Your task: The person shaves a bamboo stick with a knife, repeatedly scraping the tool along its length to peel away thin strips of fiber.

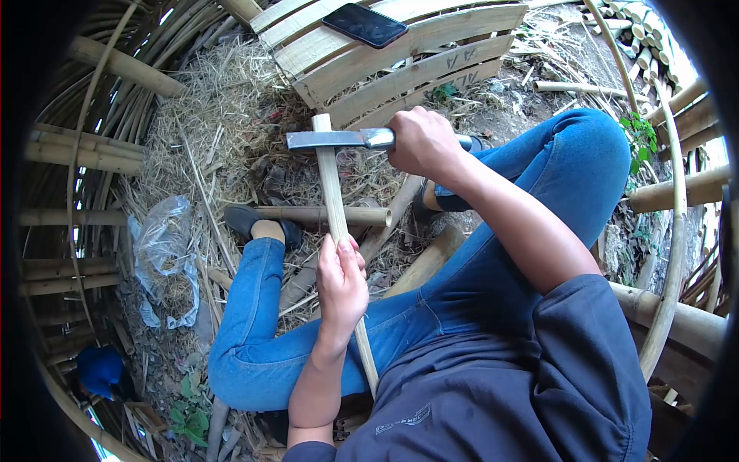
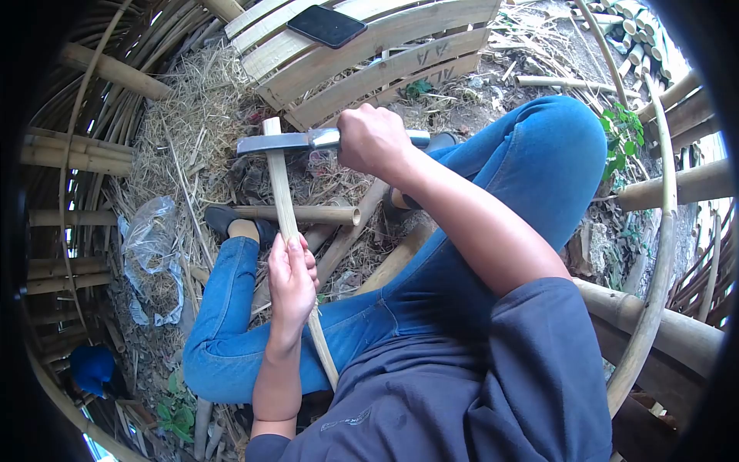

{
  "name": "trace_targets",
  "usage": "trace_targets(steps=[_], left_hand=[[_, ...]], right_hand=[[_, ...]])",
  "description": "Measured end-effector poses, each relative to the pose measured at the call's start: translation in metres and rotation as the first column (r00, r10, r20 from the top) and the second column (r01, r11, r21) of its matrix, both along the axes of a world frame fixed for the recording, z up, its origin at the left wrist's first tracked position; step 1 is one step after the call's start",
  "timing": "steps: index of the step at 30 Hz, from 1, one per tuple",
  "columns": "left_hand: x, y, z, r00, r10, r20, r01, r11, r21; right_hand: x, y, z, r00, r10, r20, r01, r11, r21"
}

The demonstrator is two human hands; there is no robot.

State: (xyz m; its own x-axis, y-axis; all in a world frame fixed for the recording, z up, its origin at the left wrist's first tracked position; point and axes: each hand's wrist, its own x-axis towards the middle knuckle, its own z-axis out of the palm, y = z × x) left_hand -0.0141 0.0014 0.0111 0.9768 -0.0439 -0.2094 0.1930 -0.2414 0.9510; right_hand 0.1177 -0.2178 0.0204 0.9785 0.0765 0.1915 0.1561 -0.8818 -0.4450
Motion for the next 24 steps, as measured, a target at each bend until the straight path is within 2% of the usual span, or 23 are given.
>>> trace_targets(steps=[9,14,17,21,24], left_hand=[[0.014,0.007,-0.019,0.995,-0.044,0.092,0.016,0.959,0.284],[0.022,0.015,-0.008,0.991,-0.021,0.129,-0.022,0.947,0.322],[0.025,0.02,-0.021,0.981,-0.031,0.191,-0.027,0.956,0.293],[0.026,0.015,-0.016,0.987,0.0,0.16,-0.031,0.981,0.192],[0.028,0.013,0.008,0.97,0.026,-0.24,-0.069,0.983,-0.171]], right_hand=[[0.004,-0.005,-0.001,1.0,-0.013,-0.027,0.012,0.999,-0.044],[-0.015,0.011,0.004,0.979,0.182,-0.087,-0.185,0.982,-0.032],[-0.031,0.022,0.011,0.951,0.289,-0.107,-0.294,0.955,-0.028],[-0.035,0.028,0.003,0.938,0.314,-0.147,-0.324,0.945,-0.046],[-0.036,0.032,-0.002,0.935,0.31,-0.175,-0.321,0.946,-0.039]])
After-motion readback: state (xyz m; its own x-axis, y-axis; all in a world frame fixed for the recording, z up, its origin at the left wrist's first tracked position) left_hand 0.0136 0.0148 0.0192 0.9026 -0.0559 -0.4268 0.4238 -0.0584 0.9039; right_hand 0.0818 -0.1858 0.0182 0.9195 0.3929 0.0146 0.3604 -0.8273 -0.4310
